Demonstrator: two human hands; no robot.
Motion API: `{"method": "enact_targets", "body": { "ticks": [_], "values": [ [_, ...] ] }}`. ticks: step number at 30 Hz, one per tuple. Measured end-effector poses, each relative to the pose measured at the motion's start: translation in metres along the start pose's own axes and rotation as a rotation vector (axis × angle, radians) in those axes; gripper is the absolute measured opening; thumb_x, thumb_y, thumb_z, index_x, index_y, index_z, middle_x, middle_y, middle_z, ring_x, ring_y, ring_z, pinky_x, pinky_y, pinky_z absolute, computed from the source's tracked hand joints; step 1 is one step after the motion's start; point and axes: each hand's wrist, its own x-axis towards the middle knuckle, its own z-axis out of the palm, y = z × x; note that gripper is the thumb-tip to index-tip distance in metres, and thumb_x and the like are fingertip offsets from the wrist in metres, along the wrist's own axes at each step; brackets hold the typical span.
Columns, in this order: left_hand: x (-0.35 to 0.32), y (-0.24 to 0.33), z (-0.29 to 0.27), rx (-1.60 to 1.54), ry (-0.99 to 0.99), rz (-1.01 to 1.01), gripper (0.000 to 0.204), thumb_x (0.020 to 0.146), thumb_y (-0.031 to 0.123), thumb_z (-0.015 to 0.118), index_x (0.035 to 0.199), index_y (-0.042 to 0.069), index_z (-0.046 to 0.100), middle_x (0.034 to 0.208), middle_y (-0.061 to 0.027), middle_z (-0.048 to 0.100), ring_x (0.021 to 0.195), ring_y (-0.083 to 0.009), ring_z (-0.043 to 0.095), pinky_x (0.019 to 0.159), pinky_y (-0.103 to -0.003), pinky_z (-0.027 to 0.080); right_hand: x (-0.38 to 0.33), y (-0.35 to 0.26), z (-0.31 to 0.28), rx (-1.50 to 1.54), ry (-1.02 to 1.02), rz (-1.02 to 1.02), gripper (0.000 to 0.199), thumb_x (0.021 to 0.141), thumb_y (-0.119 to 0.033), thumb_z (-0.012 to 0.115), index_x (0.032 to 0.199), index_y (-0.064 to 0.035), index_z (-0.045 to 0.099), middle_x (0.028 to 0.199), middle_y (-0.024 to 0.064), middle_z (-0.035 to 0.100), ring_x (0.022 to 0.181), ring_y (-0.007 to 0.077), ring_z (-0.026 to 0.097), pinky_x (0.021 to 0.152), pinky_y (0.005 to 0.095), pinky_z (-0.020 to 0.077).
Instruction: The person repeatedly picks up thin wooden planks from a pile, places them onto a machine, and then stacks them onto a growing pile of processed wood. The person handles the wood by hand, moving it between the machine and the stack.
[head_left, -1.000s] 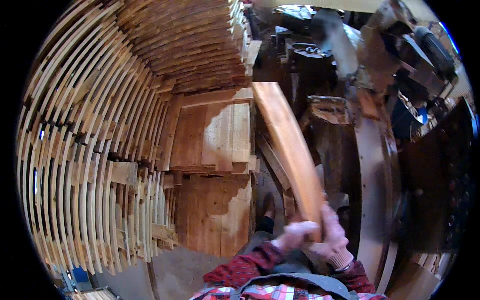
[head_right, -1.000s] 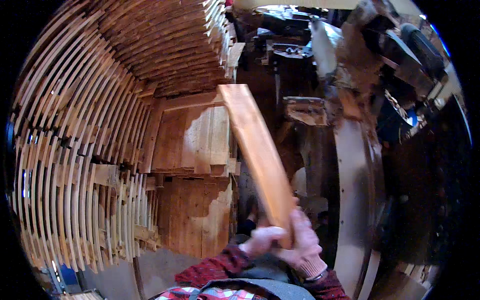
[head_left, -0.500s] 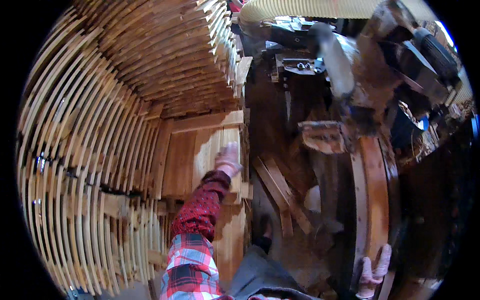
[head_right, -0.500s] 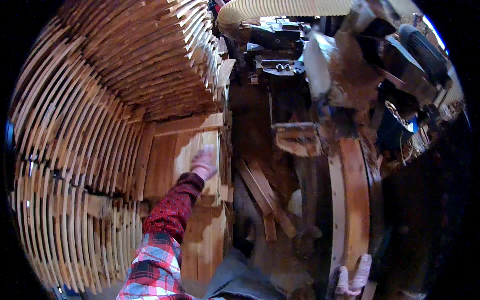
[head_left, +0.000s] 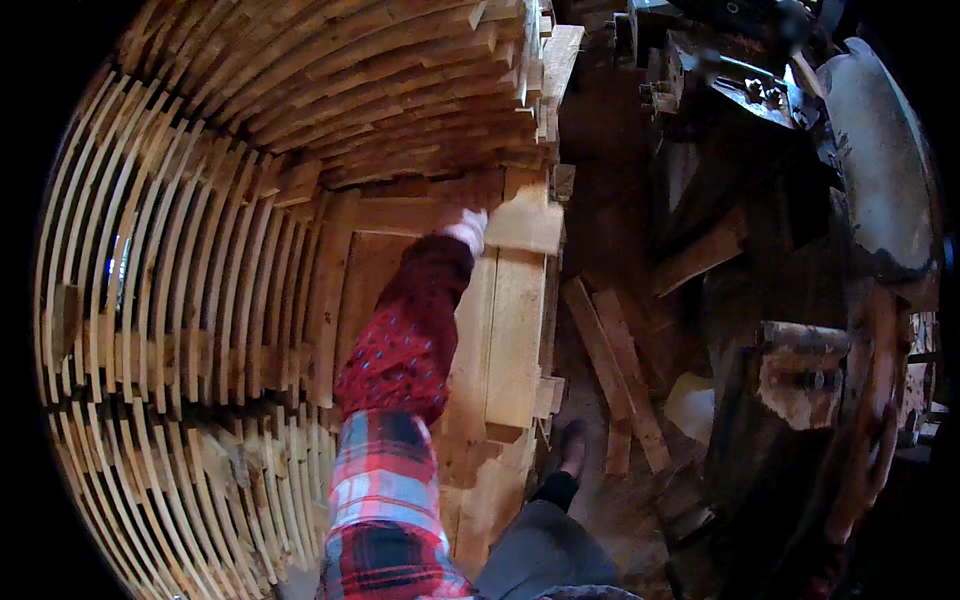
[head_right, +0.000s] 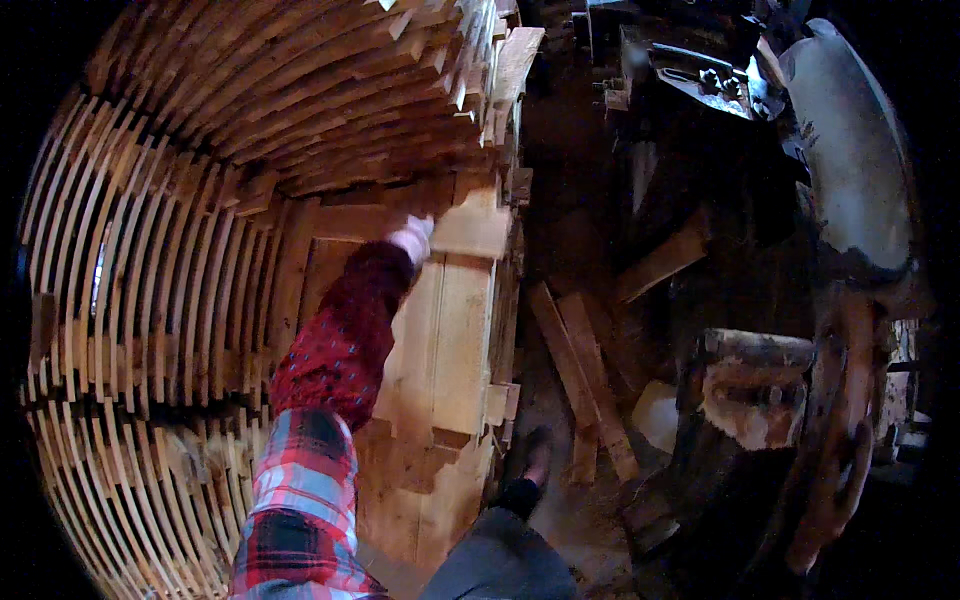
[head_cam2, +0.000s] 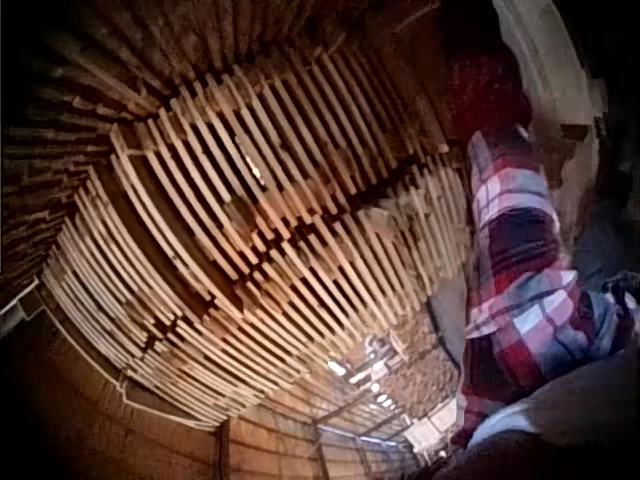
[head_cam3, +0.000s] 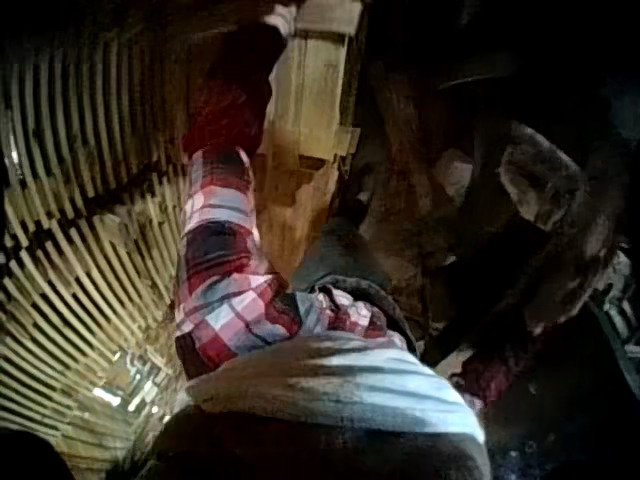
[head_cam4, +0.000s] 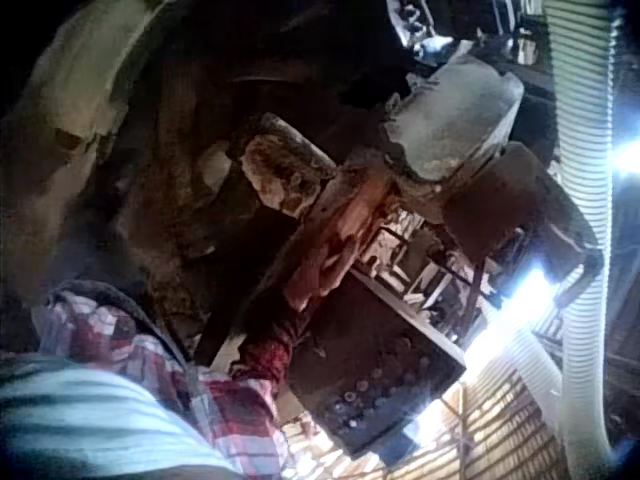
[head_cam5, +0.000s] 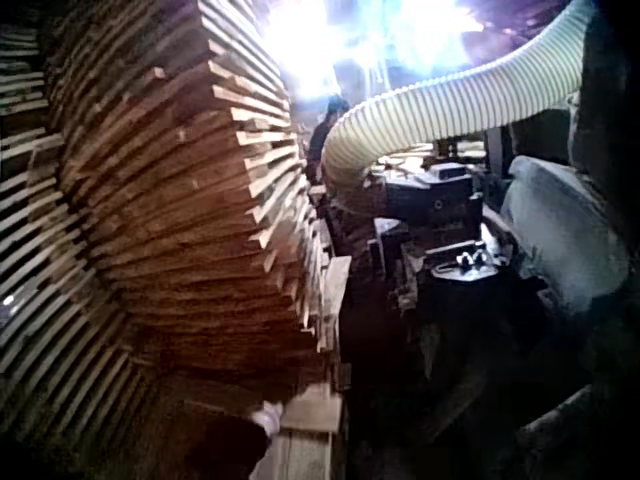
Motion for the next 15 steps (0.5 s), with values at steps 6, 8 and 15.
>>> {"method": "enact_targets", "body": {
  "ticks": [6, 8, 15],
  "values": [
    [-0.219, 0.113, -0.135, 0.088, -0.172, 0.667, 0.014, 0.086, 0.027, 0.069, 0.081, 0.014, 0.069, 0.084, -0.0073, 0.068, 0.086, -0.0265, 0.066, 0.078, -0.041, 0.051, 0.03, -0.033, 0.003, -0.147, 0.122, -0.687, 0.053, 0.094, -0.001, 0.071, 0.144, 0.0046, 0.056, 0.146, 0.02, 0.061, 0.137, 0.0341, 0.057, 0.117, 0.0451, 0.0449],
    [-0.295, 0.171, -0.244, 0.086, -0.462, 0.975, 0.026, 0.079, 0.029, 0.075, 0.102, 0.018, 0.067, 0.095, -0.0041, 0.065, 0.097, -0.0218, 0.066, 0.097, -0.039, 0.048, -0.005, -0.023, -0.007, -0.092, 0.092, -0.453, 0.053, 0.092, -0.002, 0.072, 0.143, 0.0035, 0.059, 0.146, 0.018, 0.062, 0.137, 0.0325, 0.058, 0.116, 0.0447, 0.0449],
    [-0.44, 0.205, -0.433, -1.917, 0.222, 0.505, 0.08, 0.083, 0.03, 0.076, 0.151, 0.003, 0.045, 0.143, -0.0102, 0.056, 0.126, -0.0226, 0.06, 0.107, -0.037, 0.051, -0.175, -0.197, -0.111, 0.198, -0.368, -0.147, 0.087, 0.073, -0.035, 0.092, 0.145, 0.0011, 0.06, 0.143, 0.0242, 0.062, 0.132, 0.044, 0.059, 0.116, 0.0503, 0.0447]
  ]
}}
